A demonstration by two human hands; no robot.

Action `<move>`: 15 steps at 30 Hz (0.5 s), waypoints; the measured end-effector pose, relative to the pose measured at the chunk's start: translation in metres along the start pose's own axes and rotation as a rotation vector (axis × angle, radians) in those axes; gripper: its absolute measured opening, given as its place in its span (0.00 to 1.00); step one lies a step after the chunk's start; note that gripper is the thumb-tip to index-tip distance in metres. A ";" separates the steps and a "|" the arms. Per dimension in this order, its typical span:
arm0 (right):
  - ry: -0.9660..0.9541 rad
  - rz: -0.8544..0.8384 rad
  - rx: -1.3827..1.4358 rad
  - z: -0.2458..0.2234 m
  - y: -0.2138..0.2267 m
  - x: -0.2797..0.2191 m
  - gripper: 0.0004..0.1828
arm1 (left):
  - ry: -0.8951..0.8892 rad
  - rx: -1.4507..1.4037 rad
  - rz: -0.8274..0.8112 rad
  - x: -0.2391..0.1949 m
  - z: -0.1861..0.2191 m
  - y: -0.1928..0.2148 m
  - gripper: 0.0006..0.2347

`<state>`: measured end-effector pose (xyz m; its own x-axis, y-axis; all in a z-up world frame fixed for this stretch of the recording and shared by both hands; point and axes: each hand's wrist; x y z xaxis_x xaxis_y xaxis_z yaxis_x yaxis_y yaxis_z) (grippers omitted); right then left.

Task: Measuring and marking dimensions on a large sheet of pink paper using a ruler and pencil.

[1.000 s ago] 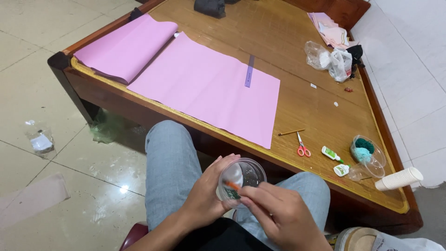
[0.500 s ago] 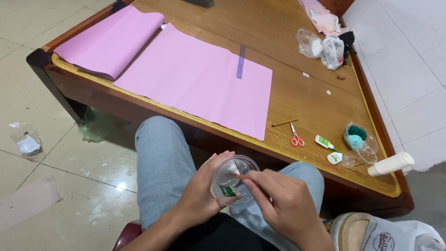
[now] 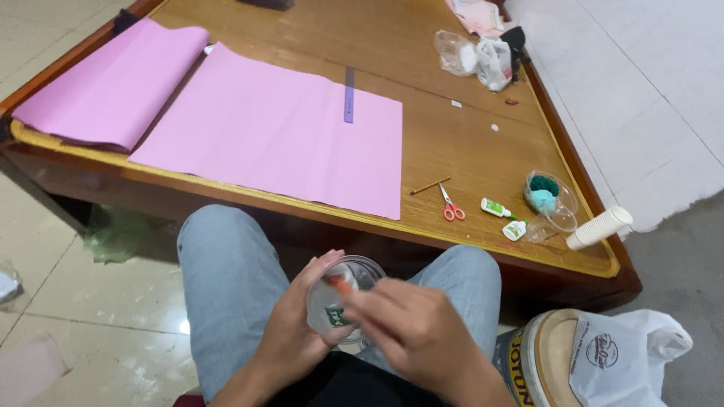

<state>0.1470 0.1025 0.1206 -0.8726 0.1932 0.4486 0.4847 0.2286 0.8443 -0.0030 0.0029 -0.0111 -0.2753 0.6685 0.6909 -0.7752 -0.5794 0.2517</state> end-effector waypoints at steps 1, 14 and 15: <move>0.029 -0.061 0.076 -0.001 0.000 -0.001 0.07 | 0.004 -0.014 0.001 -0.002 -0.001 0.000 0.33; 0.019 -0.058 0.191 -0.002 0.000 -0.002 0.08 | 0.010 -0.025 0.025 0.000 0.003 0.004 0.33; -0.012 -0.033 0.165 -0.002 0.002 -0.001 0.09 | 0.012 -0.028 0.029 0.001 0.004 0.004 0.33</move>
<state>0.1489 0.1006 0.1230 -0.8880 0.1945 0.4167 0.4598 0.3886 0.7984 -0.0039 -0.0005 -0.0069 -0.3047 0.6575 0.6891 -0.7822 -0.5855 0.2128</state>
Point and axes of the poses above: each hand's wrist, its own x-axis towards the middle knuckle, its own y-axis out of the back of the hand, z = x × y, and after that the axes turned 9 degrees about -y, right-handed
